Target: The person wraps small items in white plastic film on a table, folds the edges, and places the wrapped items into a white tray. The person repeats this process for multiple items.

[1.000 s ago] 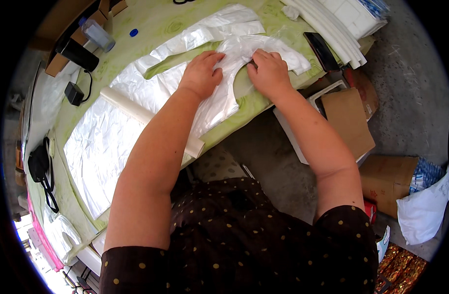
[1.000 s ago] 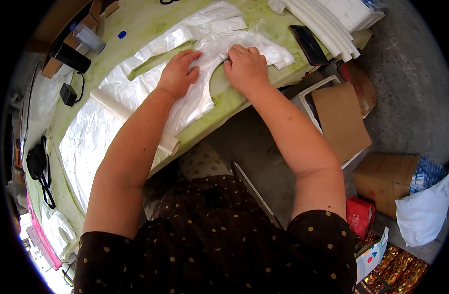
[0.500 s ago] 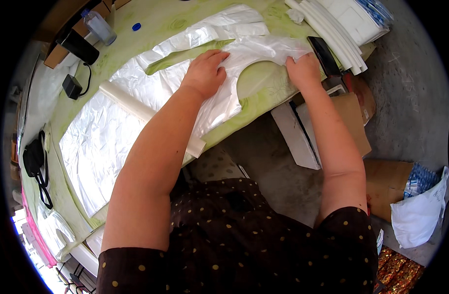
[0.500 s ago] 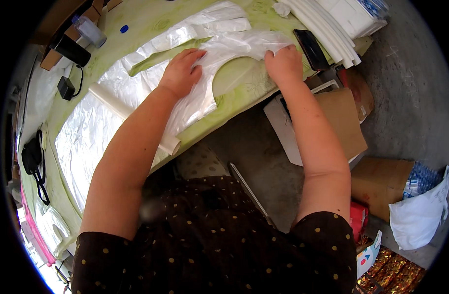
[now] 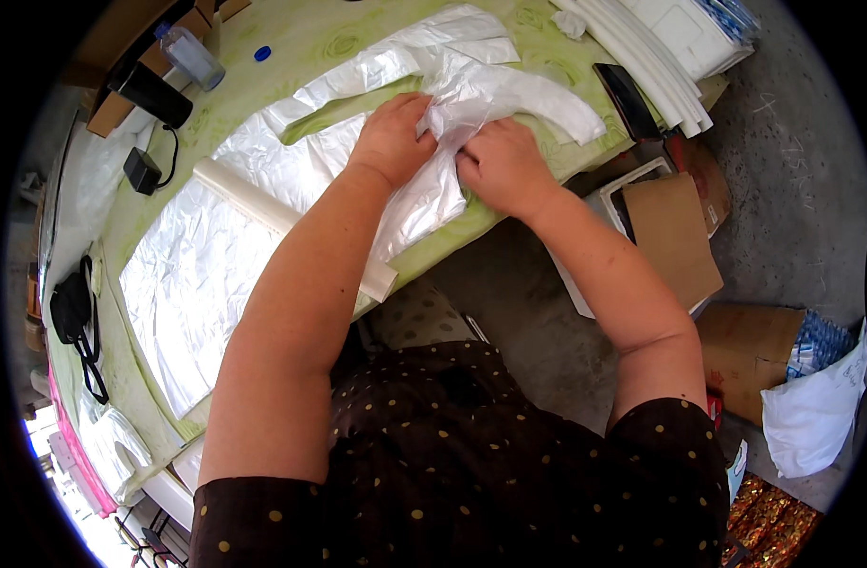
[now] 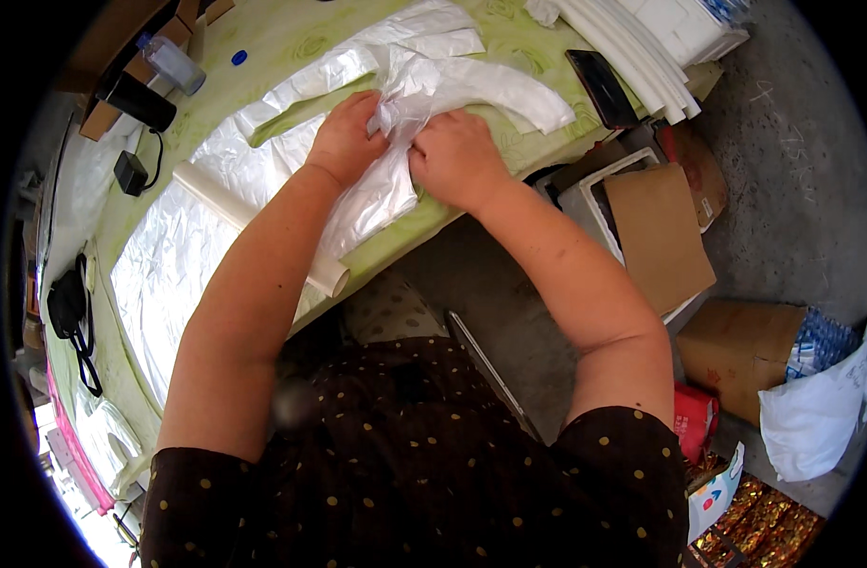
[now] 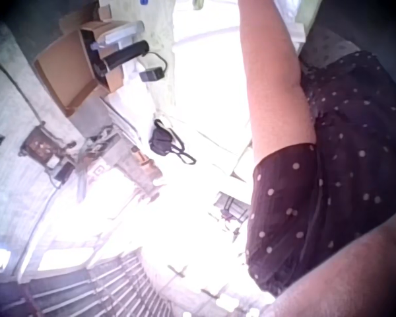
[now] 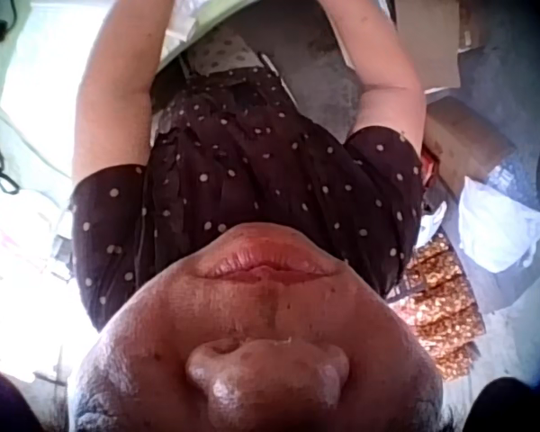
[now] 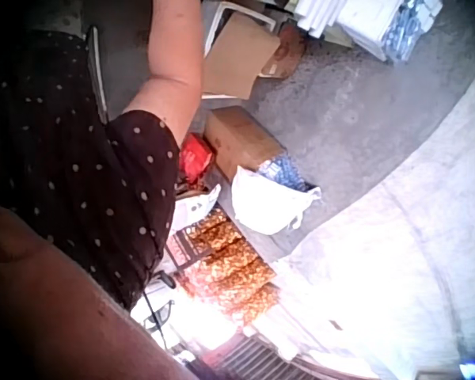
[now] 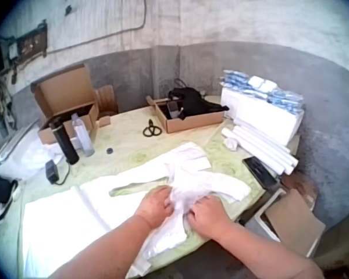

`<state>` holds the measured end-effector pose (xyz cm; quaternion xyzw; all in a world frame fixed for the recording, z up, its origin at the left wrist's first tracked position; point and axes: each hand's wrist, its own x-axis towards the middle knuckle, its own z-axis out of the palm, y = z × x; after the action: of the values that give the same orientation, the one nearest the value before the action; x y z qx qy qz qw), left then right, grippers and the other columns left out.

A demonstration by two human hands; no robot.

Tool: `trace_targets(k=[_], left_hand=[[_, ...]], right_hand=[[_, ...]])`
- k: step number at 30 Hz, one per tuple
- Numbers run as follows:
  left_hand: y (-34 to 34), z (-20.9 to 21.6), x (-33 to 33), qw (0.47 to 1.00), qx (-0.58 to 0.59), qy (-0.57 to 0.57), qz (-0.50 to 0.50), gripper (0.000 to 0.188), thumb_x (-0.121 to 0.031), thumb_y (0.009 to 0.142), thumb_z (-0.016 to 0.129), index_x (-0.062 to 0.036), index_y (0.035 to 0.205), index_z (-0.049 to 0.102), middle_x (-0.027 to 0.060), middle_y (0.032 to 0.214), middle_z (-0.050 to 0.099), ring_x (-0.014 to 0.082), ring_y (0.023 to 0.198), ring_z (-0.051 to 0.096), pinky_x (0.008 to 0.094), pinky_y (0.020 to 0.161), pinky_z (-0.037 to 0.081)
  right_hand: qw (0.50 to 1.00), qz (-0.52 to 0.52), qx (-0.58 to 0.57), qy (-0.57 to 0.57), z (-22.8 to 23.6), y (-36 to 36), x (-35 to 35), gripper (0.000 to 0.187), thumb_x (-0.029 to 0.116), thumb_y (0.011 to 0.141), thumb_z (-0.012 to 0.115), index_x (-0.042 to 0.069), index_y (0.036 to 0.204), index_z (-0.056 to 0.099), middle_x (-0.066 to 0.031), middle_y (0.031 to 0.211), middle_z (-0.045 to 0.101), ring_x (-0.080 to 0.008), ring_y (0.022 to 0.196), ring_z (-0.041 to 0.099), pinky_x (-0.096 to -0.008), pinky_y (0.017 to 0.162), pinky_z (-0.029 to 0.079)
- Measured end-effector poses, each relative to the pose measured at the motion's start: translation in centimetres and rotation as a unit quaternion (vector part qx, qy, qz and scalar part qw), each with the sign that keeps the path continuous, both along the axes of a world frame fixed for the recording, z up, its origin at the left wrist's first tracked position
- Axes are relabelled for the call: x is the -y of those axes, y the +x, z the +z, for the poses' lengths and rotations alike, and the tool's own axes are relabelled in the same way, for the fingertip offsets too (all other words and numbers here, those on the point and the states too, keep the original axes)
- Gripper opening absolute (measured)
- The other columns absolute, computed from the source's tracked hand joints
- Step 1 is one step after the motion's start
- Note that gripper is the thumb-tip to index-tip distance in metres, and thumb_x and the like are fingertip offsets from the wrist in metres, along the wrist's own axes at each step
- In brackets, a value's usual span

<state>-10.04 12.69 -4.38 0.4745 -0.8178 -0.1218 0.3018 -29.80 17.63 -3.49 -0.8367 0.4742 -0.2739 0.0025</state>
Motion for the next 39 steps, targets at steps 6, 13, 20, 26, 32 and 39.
trace_targets(k=[6, 13, 20, 26, 32, 39], left_hand=[[0.2, 0.3, 0.1, 0.999, -0.031, 0.02, -0.021, 0.041, -0.015, 0.085, 0.062, -0.0079, 0.126, 0.063, 0.0137, 0.129, 0.06, 0.0334, 0.118, 0.057, 0.0385, 0.102, 0.046], [-0.3, 0.7, -0.3, 1.0, -0.024, 0.006, -0.015, 0.036, -0.015, 0.088, 0.06, -0.0068, 0.123, 0.065, 0.0139, 0.129, 0.061, 0.0332, 0.117, 0.059, 0.0382, 0.101, 0.047], [-0.1, 0.9, -0.2, 0.999, -0.021, 0.029, -0.013, 0.038, -0.013, 0.088, 0.057, -0.0087, 0.125, 0.064, 0.0144, 0.132, 0.059, 0.0336, 0.121, 0.056, 0.04, 0.105, 0.045], [-0.2, 1.0, -0.2, 0.998, -0.036, 0.037, -0.022, 0.039, -0.015, 0.088, 0.059, -0.0093, 0.126, 0.064, 0.0152, 0.133, 0.059, 0.0337, 0.121, 0.056, 0.0398, 0.105, 0.044], [-0.2, 0.8, -0.3, 0.999, -0.023, 0.028, -0.012, 0.041, -0.021, 0.087, 0.064, -0.0099, 0.127, 0.063, 0.0143, 0.131, 0.059, 0.0332, 0.121, 0.056, 0.0379, 0.104, 0.045], [0.2, 0.1, 0.2, 0.999, -0.038, 0.02, -0.012, 0.038, -0.016, 0.087, 0.06, -0.009, 0.125, 0.064, 0.0165, 0.129, 0.06, 0.0348, 0.118, 0.057, 0.0403, 0.103, 0.046]], right_hand=[[0.996, -0.057, -0.044, -0.051, 0.8, -2.2, 0.2, 0.014, 0.02, 0.078, 0.064, 0.007, 0.079, 0.07, -0.0096, 0.09, 0.068, -0.0327, 0.094, 0.061, -0.046, 0.085, 0.048], [0.998, 0.043, 0.017, -0.043, -0.1, 0.0, -0.9, 0.02, 0.023, 0.082, 0.065, 0.01, 0.094, 0.073, -0.0065, 0.099, 0.069, -0.031, 0.099, 0.06, -0.0448, 0.088, 0.046], [0.974, -0.203, -0.08, 0.059, 0.2, -3.1, 2.3, 0.045, 0.032, 0.085, 0.063, 0.01, 0.124, 0.065, -0.0083, 0.127, 0.063, -0.0311, 0.118, 0.053, -0.0445, 0.099, 0.043], [0.927, -0.375, 0.011, -0.016, -1.3, -9.3, 5.1, 0.057, 0.037, 0.087, 0.063, 0.01, 0.137, 0.055, -0.0146, 0.143, 0.052, -0.0369, 0.124, 0.048, -0.0464, 0.104, 0.041], [0.985, -0.12, 0.01, -0.127, 0.7, -5.3, 0.2, 0.029, 0.017, 0.078, 0.07, 0.012, 0.106, 0.069, -0.0112, 0.115, 0.061, -0.0346, 0.107, 0.056, -0.0457, 0.092, 0.045], [0.992, 0.107, 0.065, -0.006, 0.4, 1.4, -2.1, 0.019, 0.017, 0.081, 0.068, 0.01, 0.098, 0.072, -0.006, 0.108, 0.067, -0.0282, 0.101, 0.06, -0.0419, 0.091, 0.046]])
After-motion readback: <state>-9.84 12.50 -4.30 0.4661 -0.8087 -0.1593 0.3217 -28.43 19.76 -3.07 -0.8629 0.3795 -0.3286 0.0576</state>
